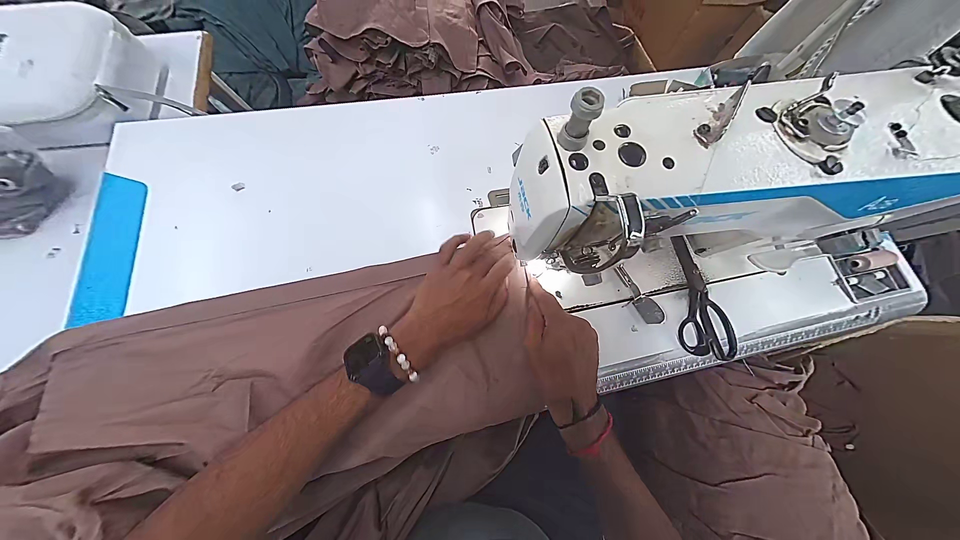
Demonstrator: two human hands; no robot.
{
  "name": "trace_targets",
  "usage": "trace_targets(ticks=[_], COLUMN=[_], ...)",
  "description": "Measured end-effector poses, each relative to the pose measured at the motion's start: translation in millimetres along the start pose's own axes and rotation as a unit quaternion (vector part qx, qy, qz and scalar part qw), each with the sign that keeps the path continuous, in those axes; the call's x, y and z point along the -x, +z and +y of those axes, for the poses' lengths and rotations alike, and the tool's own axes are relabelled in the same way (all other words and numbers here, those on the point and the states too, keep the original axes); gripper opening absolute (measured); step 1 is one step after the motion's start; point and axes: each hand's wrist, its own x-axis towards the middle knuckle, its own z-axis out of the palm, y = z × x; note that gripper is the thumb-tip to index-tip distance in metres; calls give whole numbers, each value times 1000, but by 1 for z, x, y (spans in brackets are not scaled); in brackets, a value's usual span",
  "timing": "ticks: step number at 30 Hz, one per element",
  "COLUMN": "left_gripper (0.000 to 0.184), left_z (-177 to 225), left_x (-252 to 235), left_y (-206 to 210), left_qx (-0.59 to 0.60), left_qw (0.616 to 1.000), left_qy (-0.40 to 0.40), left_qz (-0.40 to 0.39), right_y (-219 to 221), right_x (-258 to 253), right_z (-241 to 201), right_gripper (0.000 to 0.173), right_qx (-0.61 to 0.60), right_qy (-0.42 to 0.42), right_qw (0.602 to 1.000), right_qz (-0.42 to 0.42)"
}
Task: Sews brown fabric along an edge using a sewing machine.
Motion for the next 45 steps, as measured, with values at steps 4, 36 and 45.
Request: trace_targets(ticks=[4,36,45], left_gripper=[41,70,44], left_z=[17,16,10], left_x=[15,20,24], left_y=[5,6,3], left_qx=[70,36,81], left_qw=[997,998,997], left_qy=[-20,1,13], left_qz=[9,-43,1], right_y=[-29,4,-15], right_x=[-3,-3,29], right_z=[29,24,-9], right_gripper=[30,34,45], right_qx=[-103,9,-222], right_qy=[17,-7,106], right_qw=[994,996,968], right_qz=[-26,89,-56])
